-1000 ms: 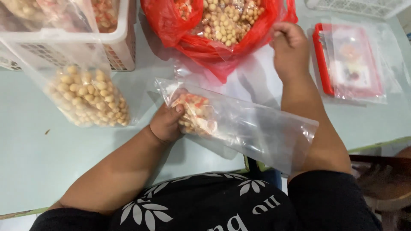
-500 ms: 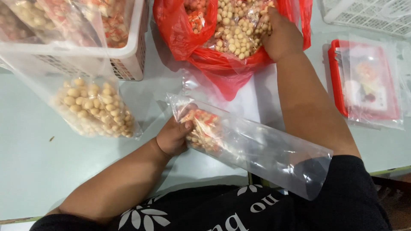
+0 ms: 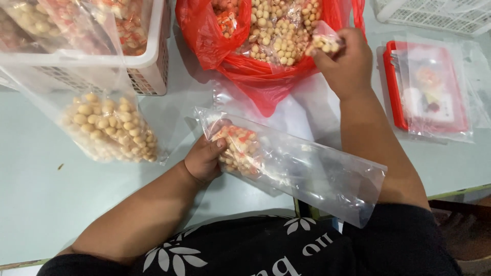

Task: Manually filling small plastic bags with snacks from a larger bulk container.

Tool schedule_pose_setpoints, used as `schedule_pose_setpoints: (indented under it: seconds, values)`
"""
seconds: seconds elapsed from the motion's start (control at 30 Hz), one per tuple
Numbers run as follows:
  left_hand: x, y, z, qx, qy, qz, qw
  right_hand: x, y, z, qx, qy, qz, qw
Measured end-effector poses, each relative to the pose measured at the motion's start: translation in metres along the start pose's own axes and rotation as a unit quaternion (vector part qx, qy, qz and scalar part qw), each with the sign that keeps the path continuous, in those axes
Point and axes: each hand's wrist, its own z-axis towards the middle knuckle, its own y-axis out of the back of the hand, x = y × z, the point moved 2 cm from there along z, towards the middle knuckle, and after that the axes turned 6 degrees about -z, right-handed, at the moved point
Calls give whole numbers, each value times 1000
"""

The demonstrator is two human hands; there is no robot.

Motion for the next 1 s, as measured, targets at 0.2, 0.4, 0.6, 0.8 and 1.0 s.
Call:
schedule_pose_setpoints:
  seconds: [0.2,0.4,0.6,0.8,1.0]
  values:
    - [0,-1,1,26,-20,11,999,-19,60,-56,-11,-11,361,932]
    - [4,9,1,5,-15,16,1000,-22,169,-133,48,77,444,891]
    - [3,7,-1,-8,-6,19,1000,8,207,-196,152,-22,338,929]
    - [3,10,-4,0,-10,111,994,70,184,-194,163,-6,-3,987]
    - [-8,-12,-8,-47,-15,77,996,87,184,-202,186,8,-20,982]
